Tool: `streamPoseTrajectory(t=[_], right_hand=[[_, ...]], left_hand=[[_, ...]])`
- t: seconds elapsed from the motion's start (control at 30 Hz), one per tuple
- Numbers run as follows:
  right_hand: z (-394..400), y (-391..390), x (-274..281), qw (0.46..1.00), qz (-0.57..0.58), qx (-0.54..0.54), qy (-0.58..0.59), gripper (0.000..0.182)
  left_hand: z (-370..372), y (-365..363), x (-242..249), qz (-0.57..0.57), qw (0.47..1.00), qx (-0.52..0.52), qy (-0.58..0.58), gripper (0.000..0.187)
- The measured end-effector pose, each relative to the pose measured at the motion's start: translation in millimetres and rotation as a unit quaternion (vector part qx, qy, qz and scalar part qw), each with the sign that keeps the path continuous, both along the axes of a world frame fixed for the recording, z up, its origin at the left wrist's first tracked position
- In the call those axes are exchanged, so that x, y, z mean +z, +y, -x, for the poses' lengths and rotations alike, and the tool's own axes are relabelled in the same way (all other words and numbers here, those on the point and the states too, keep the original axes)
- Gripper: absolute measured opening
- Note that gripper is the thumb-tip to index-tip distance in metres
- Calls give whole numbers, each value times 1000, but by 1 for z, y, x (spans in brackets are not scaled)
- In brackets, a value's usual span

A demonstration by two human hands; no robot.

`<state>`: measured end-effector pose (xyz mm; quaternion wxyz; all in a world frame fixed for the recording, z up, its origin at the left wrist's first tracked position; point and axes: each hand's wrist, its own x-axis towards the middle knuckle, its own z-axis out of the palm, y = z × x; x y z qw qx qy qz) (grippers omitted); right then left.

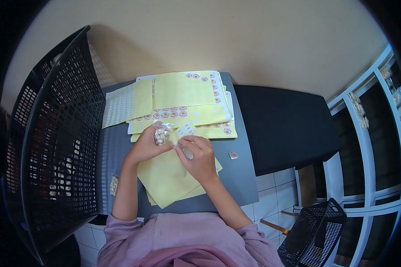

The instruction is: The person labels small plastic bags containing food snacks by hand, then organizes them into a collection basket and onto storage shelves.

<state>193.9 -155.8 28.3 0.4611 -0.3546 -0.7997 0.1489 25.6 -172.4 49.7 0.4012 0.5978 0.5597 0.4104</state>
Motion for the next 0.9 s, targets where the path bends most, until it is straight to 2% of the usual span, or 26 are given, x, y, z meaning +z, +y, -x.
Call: streamPoseTrajectory(t=[0.13,0.5,0.57,0.9], right_hand=[[0,-2,-4,998,37,10,41,14],[-3,-8,-1,997,61,-2,47,12],[-4,-8,0,996,73,7,56,12],[-6,-10,-3,992,97,-2,75,8]], left_hand=[[-2,-3,10,17,1000,-22,-15,42],[-3,5,5,22,997,-76,-15,45],[-4,5,12,51,996,-75,-15,43],[-5,10,-1,10,997,-80,10,43]])
